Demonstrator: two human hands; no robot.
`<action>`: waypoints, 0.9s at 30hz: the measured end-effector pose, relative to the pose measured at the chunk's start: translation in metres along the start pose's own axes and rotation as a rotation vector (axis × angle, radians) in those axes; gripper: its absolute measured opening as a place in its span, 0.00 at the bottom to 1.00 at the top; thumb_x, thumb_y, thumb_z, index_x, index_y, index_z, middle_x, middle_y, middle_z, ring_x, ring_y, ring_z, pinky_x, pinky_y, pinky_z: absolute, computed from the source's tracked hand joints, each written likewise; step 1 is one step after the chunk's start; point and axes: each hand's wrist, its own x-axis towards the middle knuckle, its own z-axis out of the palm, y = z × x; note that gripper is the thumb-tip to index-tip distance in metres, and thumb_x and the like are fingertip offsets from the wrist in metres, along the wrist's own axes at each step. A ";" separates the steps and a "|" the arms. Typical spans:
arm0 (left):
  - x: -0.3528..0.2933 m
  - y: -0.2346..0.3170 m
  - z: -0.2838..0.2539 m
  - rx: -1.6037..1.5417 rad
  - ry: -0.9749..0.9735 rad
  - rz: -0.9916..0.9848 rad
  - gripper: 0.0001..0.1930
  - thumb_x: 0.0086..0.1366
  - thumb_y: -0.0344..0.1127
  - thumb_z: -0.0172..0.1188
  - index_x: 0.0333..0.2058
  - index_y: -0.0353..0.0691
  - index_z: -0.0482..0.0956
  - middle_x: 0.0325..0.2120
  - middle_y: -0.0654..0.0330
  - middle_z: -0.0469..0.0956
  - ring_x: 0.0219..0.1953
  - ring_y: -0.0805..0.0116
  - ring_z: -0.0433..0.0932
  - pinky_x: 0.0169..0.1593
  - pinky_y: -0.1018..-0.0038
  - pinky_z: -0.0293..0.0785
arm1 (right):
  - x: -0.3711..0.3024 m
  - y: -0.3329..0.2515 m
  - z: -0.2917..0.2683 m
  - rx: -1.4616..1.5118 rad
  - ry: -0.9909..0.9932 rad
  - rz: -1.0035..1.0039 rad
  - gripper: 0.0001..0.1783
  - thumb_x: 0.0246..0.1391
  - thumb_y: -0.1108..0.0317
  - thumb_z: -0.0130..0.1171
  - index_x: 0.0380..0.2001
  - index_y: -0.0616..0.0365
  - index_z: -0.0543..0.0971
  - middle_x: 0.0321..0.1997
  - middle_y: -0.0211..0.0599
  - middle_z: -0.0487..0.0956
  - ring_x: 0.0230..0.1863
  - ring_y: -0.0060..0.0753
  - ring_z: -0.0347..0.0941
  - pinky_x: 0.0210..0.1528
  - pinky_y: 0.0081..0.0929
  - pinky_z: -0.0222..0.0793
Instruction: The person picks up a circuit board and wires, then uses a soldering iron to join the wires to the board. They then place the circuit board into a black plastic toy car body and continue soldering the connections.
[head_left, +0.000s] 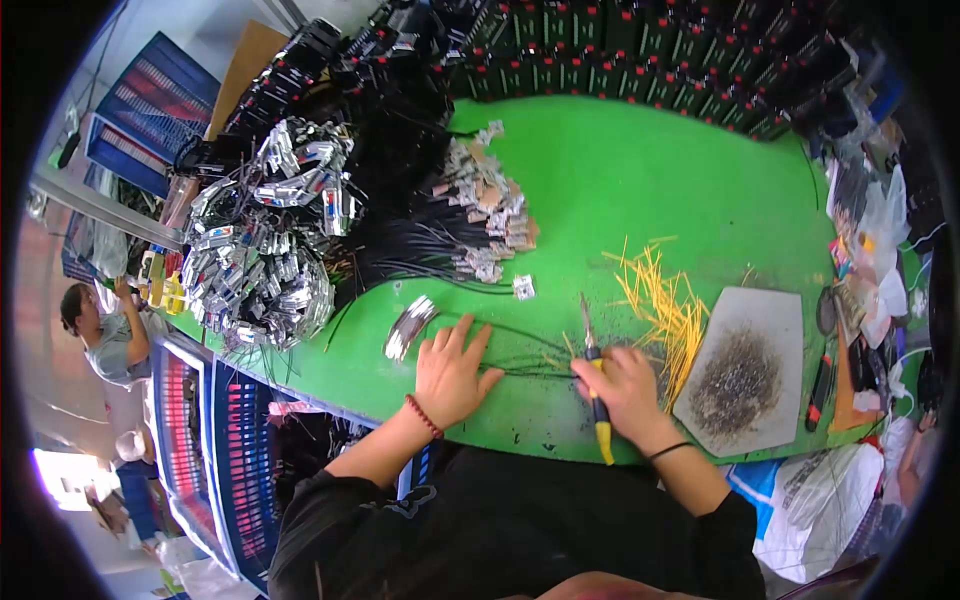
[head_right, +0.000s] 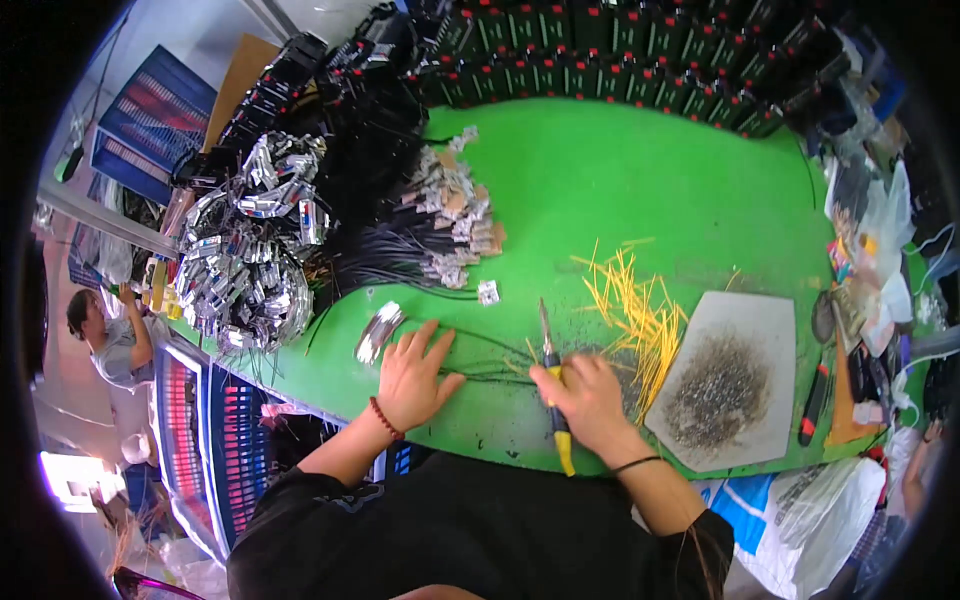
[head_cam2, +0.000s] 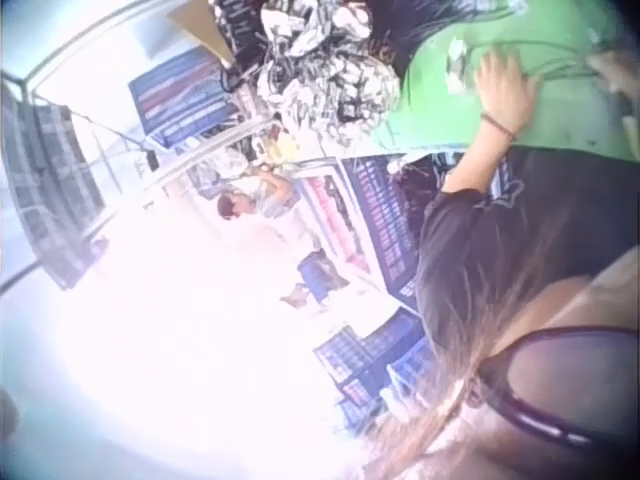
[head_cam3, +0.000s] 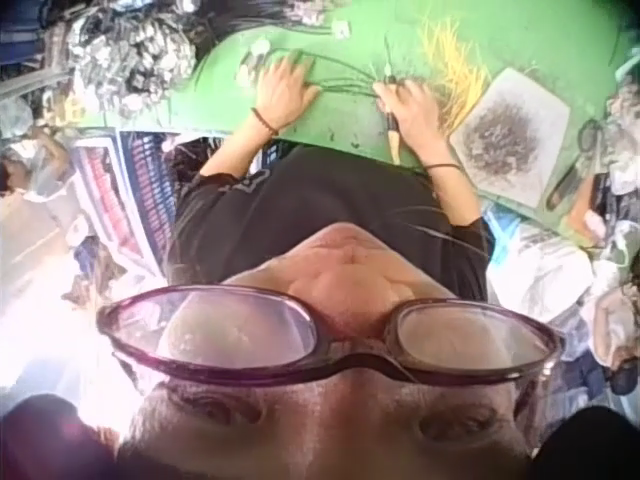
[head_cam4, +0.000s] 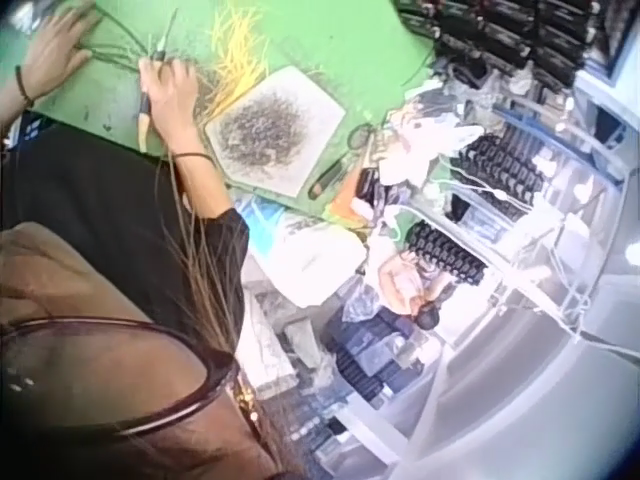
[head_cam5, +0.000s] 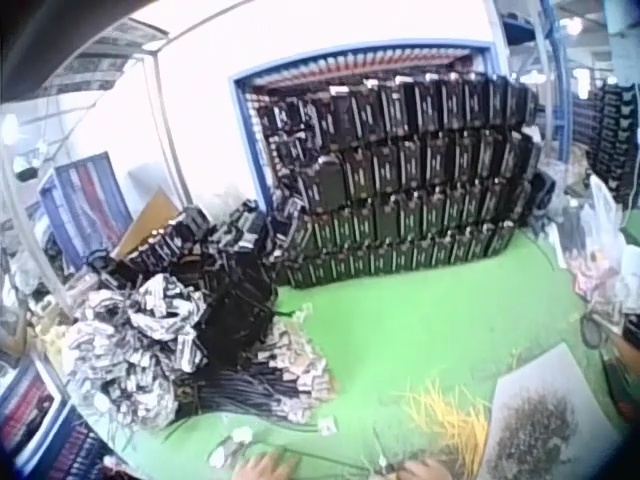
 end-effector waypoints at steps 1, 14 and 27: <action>-0.001 -0.001 -0.002 -0.003 0.033 -0.017 0.34 0.55 0.50 0.66 0.58 0.42 0.71 0.60 0.48 0.66 0.57 0.49 0.67 0.56 0.54 0.65 | 0.002 -0.005 -0.001 -0.017 -0.011 -0.016 0.20 0.44 0.68 0.64 0.44 0.48 0.79 0.27 0.30 0.75 0.37 0.37 0.73 0.36 0.36 0.65; 0.148 -0.095 -0.143 0.234 0.876 0.063 0.16 0.53 0.41 0.68 0.40 0.42 0.81 0.46 0.55 0.77 0.42 0.55 0.79 0.46 0.61 0.75 | 0.010 -0.011 -0.017 0.336 0.223 0.381 0.22 0.43 0.77 0.67 0.44 0.55 0.77 0.34 0.41 0.80 0.34 0.42 0.75 0.39 0.31 0.70; 0.217 -0.177 -0.183 -0.859 -0.236 -0.506 0.32 0.61 0.29 0.57 0.64 0.49 0.60 0.35 0.56 0.78 0.22 0.64 0.82 0.25 0.72 0.82 | 0.014 -0.016 -0.024 0.490 0.229 0.379 0.21 0.48 0.80 0.64 0.47 0.58 0.76 0.36 0.43 0.81 0.40 0.39 0.81 0.41 0.29 0.76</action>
